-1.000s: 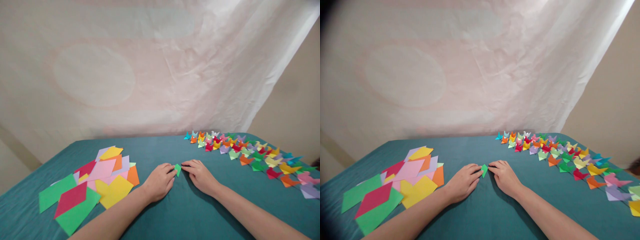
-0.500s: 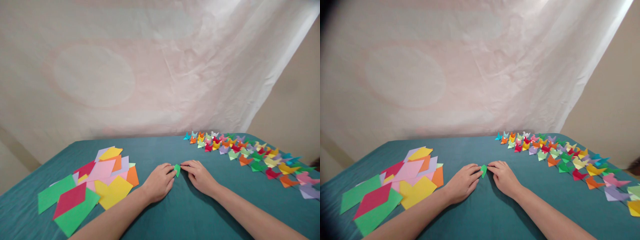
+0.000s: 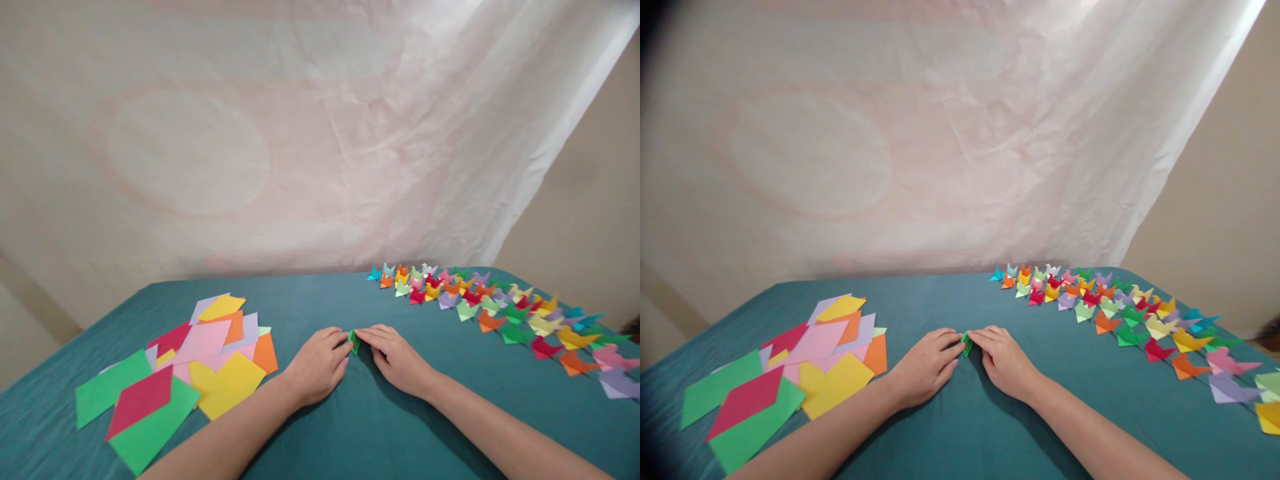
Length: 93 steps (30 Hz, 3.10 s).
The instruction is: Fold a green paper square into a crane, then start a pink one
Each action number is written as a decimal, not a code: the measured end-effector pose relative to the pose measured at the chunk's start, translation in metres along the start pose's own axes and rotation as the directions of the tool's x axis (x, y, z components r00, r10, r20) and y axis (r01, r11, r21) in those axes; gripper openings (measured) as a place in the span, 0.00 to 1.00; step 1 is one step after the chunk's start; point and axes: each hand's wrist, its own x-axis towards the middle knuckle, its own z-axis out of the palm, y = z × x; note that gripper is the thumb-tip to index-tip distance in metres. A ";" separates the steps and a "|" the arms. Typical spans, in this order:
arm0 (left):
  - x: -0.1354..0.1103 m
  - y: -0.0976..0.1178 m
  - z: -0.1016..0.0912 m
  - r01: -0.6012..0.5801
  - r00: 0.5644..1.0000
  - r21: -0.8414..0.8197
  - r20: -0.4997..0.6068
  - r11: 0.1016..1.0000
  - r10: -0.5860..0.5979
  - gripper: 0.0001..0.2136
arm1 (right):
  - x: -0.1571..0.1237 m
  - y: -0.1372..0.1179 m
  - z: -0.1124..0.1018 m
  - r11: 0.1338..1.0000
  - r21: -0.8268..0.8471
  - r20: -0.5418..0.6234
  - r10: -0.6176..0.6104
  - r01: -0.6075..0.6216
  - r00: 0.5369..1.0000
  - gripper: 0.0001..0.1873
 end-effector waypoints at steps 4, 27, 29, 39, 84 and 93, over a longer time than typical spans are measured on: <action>0.001 0.000 0.000 -0.005 1.000 0.000 -0.012 1.000 0.005 0.15 | -0.001 0.001 0.002 0.999 -0.041 0.028 -0.006 0.008 1.000 0.26; 0.001 0.002 -0.002 0.082 0.996 -0.024 -0.045 0.996 -0.083 0.16 | 0.001 -0.006 -0.004 0.979 -0.202 0.171 0.014 0.022 0.985 0.27; 0.001 0.001 -0.001 0.074 0.997 -0.023 -0.021 0.997 -0.075 0.17 | 0.002 -0.006 -0.003 0.977 -0.212 0.174 0.007 0.031 0.985 0.27; 0.000 -0.002 0.004 0.068 0.998 -0.014 0.004 0.998 -0.068 0.16 | 0.003 -0.006 -0.005 0.968 -0.242 0.203 -0.008 0.058 0.979 0.28; 0.002 -0.005 -0.002 -0.003 0.999 -0.010 0.046 1.000 0.004 0.18 | -0.006 0.015 -0.004 0.989 -0.122 0.016 -0.084 0.085 0.996 0.22; 0.003 -0.004 -0.003 0.010 0.998 -0.008 0.064 1.000 -0.010 0.18 | -0.006 0.012 -0.004 0.985 -0.153 0.040 -0.071 0.076 0.997 0.21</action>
